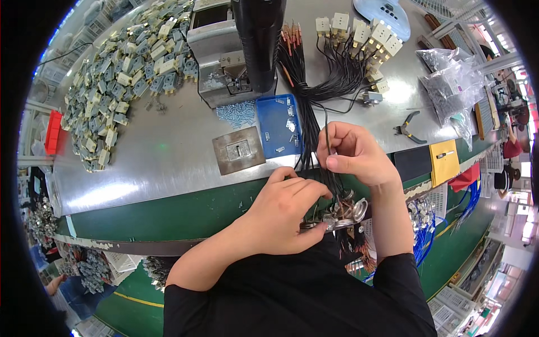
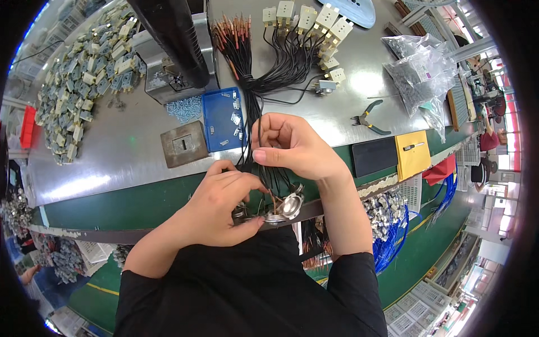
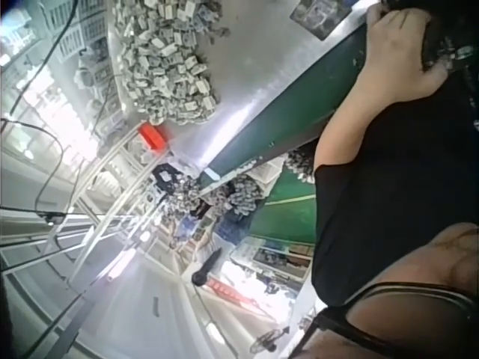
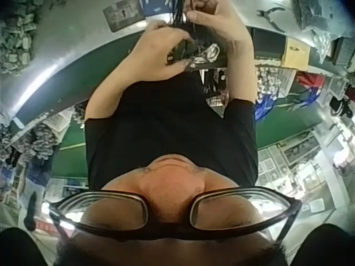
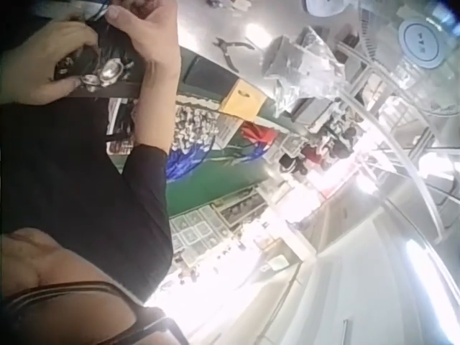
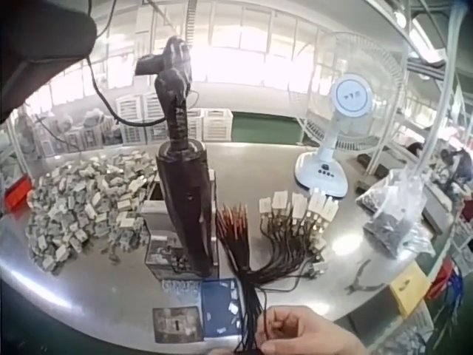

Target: Manually assembling electronic components by inserting wires and using a power tool to secure parts.

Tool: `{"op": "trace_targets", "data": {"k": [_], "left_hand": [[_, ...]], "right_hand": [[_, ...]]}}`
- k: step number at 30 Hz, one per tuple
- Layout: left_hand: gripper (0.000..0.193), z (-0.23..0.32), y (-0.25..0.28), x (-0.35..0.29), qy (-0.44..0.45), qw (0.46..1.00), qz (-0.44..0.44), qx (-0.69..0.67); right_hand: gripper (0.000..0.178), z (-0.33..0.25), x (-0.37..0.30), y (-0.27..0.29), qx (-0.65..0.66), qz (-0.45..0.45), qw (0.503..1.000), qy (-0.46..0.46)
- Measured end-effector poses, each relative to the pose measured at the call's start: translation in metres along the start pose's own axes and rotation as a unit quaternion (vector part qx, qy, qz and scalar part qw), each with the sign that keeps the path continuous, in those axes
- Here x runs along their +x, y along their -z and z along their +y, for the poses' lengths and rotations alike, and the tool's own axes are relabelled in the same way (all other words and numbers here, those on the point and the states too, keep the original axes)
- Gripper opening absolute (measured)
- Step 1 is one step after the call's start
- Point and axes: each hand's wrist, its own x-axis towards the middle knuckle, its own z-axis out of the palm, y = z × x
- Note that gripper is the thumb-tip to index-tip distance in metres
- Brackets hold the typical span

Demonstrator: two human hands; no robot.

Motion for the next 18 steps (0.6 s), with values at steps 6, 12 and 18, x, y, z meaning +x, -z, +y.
{"op": "trace_targets", "data": {"k": [6,12,18], "left_hand": [[0.044,-0.001,-0.017,-0.002,0.026,0.992,0.064,-0.103],[0.046,0.004,-0.015,0.002,0.049,0.989,0.097,-0.104],[0.028,0.010,0.006,-0.022,0.010,0.978,0.204,-0.043]], "right_hand": [[0.032,-0.019,-0.010,-0.012,0.057,0.027,0.993,-0.098],[0.026,-0.004,-0.011,-0.016,0.029,0.137,0.989,-0.055],[0.024,-0.017,-0.005,-0.039,-0.109,0.198,0.974,-0.014]]}}
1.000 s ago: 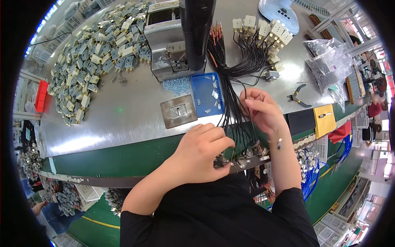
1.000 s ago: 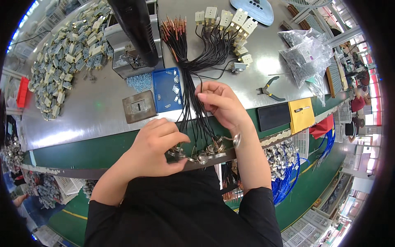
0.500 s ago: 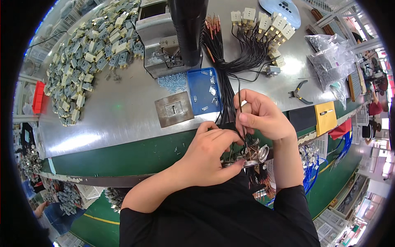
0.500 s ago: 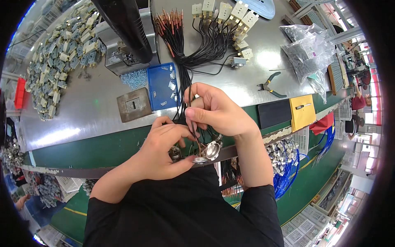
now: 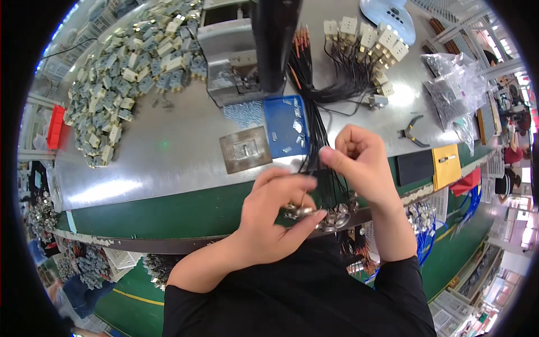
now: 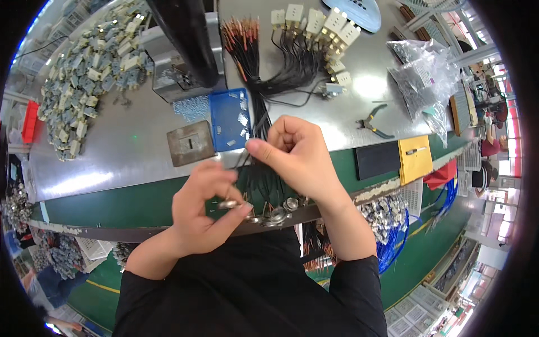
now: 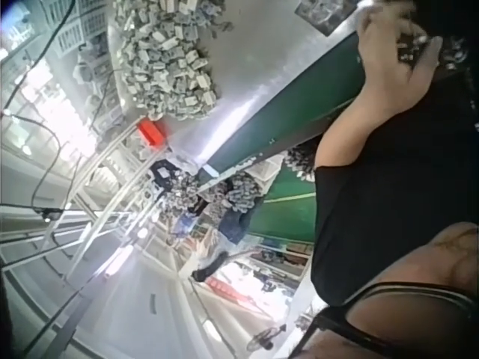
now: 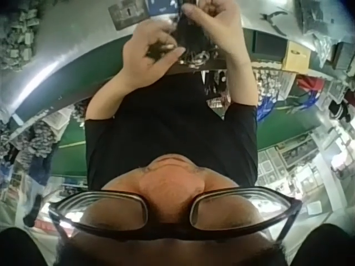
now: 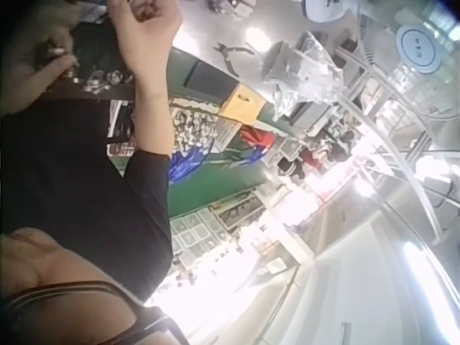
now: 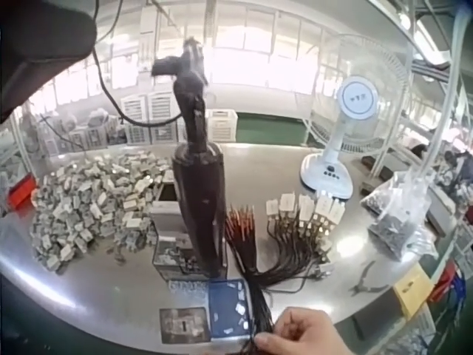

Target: Manually assembling electronic components by inserting wires and using a power tool to secure parts.

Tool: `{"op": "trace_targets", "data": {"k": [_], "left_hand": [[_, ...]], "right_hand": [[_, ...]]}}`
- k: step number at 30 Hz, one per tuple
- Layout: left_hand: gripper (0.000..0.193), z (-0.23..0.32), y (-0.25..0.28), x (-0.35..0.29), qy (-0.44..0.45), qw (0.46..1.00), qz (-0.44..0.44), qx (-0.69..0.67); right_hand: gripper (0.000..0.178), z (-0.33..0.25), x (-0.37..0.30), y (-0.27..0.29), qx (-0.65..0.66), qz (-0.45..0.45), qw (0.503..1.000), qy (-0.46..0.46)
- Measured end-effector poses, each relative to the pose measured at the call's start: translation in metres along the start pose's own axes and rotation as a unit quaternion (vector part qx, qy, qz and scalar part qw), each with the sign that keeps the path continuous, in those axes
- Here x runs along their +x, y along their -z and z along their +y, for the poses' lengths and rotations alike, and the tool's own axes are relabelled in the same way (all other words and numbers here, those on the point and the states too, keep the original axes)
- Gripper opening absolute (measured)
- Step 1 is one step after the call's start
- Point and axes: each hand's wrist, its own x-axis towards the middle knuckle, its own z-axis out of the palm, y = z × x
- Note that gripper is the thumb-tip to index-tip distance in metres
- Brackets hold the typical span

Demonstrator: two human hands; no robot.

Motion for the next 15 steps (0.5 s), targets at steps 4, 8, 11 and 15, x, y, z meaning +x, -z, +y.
{"op": "trace_targets", "data": {"k": [4,8,11,15], "left_hand": [[0.023,0.000,0.039,0.000,0.010,1.000,0.015,-0.020],[0.016,-0.002,0.082,0.018,0.082,0.993,0.084,0.032],[0.017,-0.015,0.113,0.032,0.036,0.993,0.034,0.104],[0.020,-0.033,0.128,0.027,-0.037,0.993,-0.032,0.106]], "right_hand": [[0.027,-0.032,0.025,-0.018,-0.363,-0.046,0.833,0.415],[0.032,-0.036,0.044,-0.050,-0.356,-0.195,0.796,0.449],[0.023,-0.033,0.060,-0.069,-0.310,-0.234,0.843,0.372],[0.015,-0.020,0.072,-0.078,-0.258,-0.229,0.855,0.388]]}}
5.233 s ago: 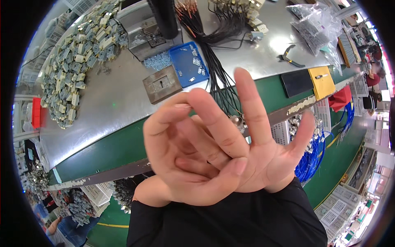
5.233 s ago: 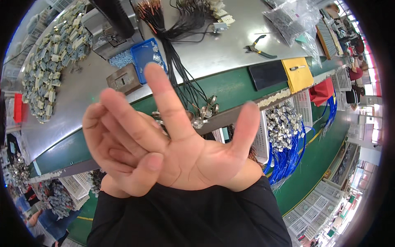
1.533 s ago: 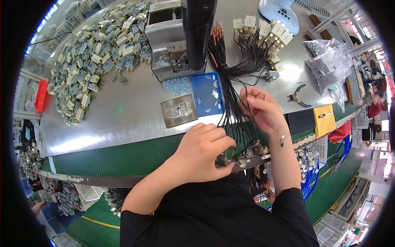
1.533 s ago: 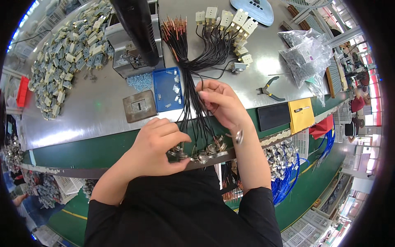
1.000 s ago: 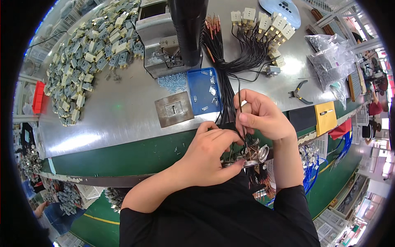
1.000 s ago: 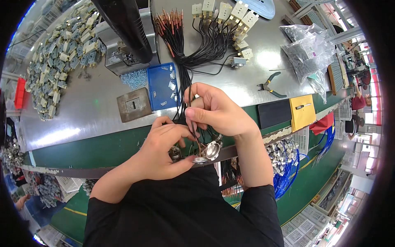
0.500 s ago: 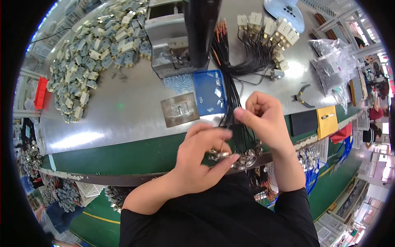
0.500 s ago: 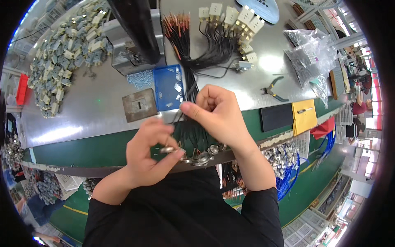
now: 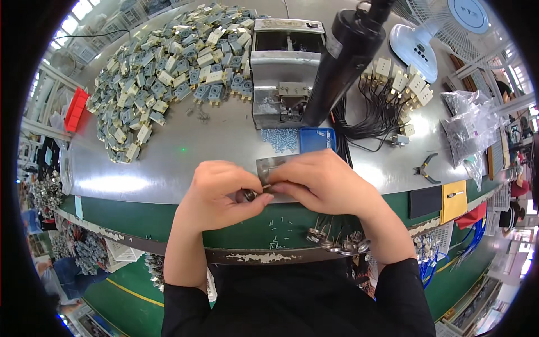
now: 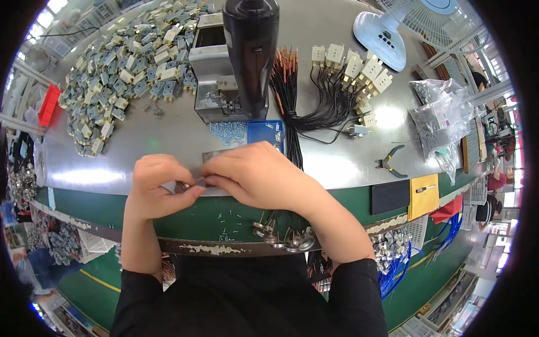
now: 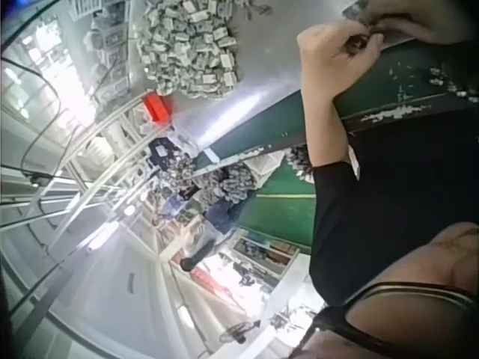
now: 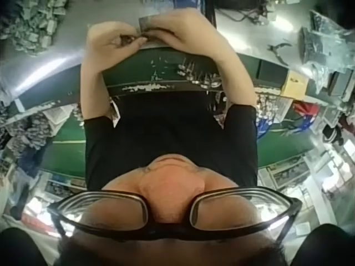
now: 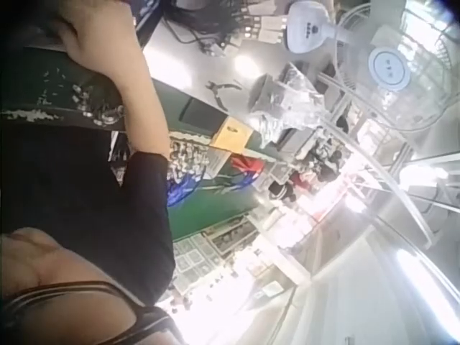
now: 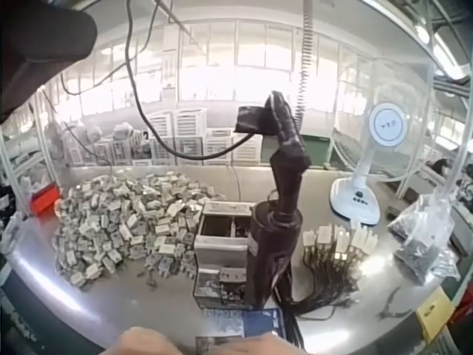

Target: Manually assembling electronic components by inserting wires and using a power tool to secure parts.

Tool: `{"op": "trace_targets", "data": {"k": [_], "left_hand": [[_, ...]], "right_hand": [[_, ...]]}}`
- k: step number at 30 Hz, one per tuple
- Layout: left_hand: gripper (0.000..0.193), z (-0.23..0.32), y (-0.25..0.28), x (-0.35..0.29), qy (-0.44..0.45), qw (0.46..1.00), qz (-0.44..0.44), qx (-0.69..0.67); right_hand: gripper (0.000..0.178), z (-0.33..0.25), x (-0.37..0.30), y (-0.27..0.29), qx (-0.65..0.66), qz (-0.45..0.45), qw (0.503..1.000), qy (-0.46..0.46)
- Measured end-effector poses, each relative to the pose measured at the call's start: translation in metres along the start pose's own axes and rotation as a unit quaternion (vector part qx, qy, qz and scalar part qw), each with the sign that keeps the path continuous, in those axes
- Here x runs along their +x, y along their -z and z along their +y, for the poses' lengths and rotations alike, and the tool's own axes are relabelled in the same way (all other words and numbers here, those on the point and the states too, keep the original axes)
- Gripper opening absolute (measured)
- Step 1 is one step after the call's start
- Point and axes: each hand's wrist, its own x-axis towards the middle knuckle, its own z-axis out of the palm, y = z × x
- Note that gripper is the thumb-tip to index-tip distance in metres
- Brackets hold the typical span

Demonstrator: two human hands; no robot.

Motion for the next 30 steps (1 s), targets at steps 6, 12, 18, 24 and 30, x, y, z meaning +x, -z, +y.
{"op": "trace_targets", "data": {"k": [6,12,18,24,30], "left_hand": [[0.023,-0.016,-0.002,-0.003,-0.050,0.998,0.026,-0.018],[0.025,-0.030,-0.010,-0.006,-0.038,0.994,0.019,-0.102],[0.029,-0.034,-0.022,-0.007,0.043,0.995,0.065,-0.068],[0.035,-0.020,-0.043,-0.010,0.208,0.907,0.027,-0.366],[0.039,-0.015,-0.052,-0.012,0.214,0.826,0.021,-0.521]], "right_hand": [[0.014,-0.002,-0.002,0.003,-0.005,-0.038,0.999,-0.018],[0.019,0.003,-0.012,0.003,-0.015,-0.001,1.000,0.010],[0.027,0.000,-0.014,-0.001,-0.091,0.053,0.994,0.033],[0.021,0.001,-0.015,0.008,-0.051,0.083,0.995,0.029],[0.017,0.004,-0.019,0.009,0.086,0.099,0.991,-0.043]]}}
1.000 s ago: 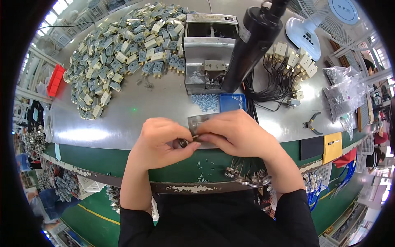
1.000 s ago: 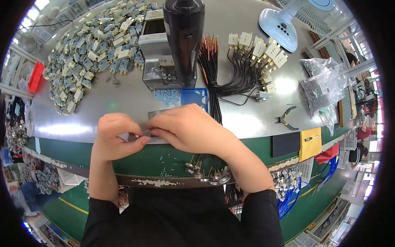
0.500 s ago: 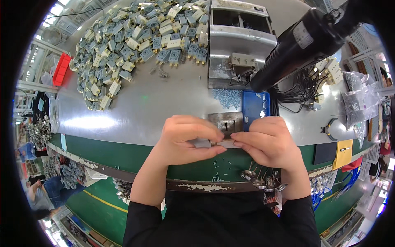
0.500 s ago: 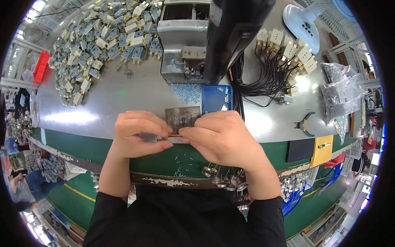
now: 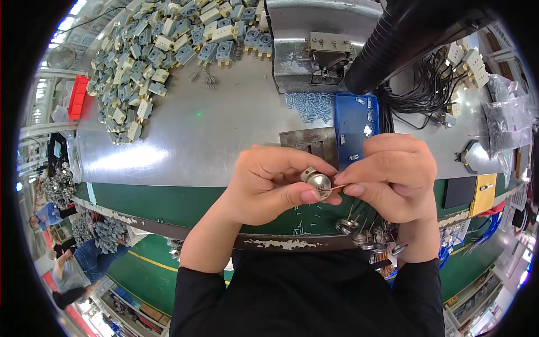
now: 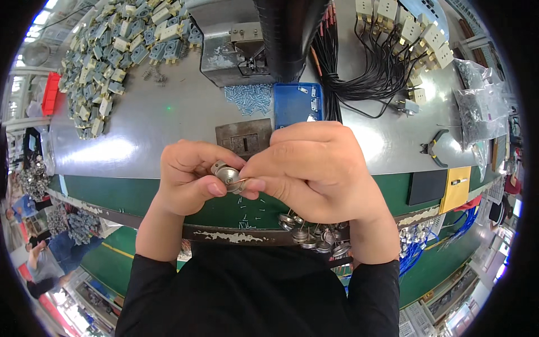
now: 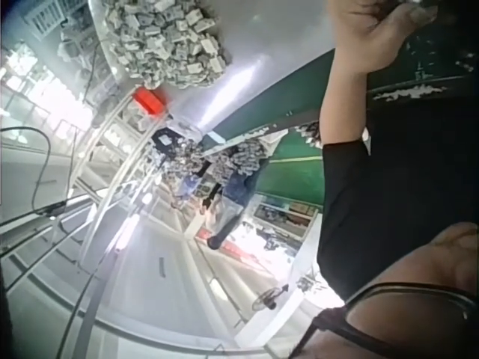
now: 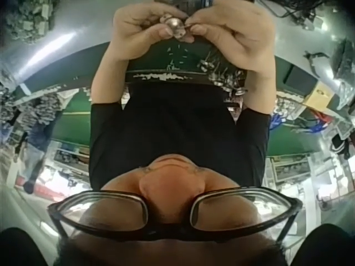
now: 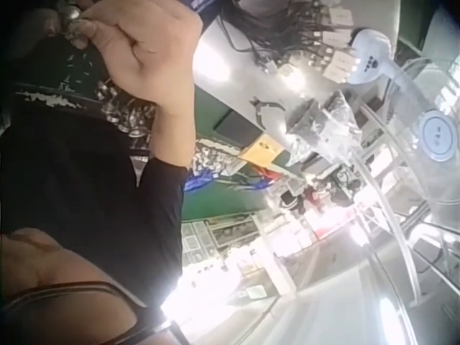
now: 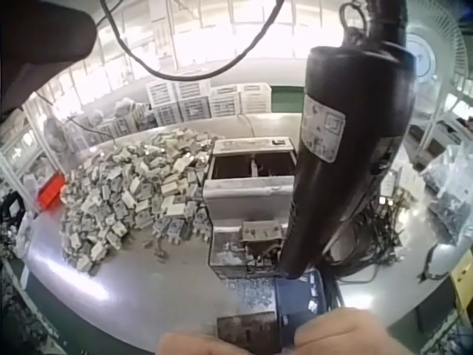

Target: Manually assembling electronic components by inserting wires and using a power tool to secure parts.

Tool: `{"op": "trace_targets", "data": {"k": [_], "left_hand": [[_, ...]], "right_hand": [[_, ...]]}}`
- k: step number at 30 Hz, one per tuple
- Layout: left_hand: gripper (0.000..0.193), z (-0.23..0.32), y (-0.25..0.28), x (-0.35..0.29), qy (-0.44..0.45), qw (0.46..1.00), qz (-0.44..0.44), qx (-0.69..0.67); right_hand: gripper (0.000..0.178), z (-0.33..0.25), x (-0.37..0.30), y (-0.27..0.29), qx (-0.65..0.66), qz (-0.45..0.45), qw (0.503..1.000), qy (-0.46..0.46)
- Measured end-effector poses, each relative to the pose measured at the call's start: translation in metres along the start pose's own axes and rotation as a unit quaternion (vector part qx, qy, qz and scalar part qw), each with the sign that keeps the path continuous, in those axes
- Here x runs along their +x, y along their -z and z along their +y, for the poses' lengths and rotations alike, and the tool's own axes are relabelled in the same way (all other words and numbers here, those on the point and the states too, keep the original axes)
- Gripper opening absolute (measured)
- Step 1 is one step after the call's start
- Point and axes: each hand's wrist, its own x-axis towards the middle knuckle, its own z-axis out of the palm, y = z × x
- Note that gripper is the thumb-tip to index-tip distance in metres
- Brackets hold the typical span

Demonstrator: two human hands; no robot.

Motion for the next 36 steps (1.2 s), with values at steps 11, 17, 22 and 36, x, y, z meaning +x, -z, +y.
{"op": "trace_targets", "data": {"k": [11,17,22,36], "left_hand": [[0.038,0.023,-0.001,0.008,-0.083,0.862,-0.117,0.486],[0.029,0.018,-0.006,0.002,-0.035,0.898,-0.086,0.431],[0.022,0.006,-0.014,-0.001,-0.071,0.949,-0.048,0.303],[0.018,0.016,-0.019,-0.008,-0.142,0.891,-0.104,0.419]], "right_hand": [[0.024,-0.008,-0.002,0.000,-0.072,-0.061,0.994,0.053],[0.028,-0.009,0.001,0.001,-0.033,-0.081,0.996,0.018],[0.030,-0.010,0.012,0.012,0.040,-0.130,0.987,-0.087],[0.037,0.005,0.001,0.003,0.210,-0.161,0.949,-0.169]]}}
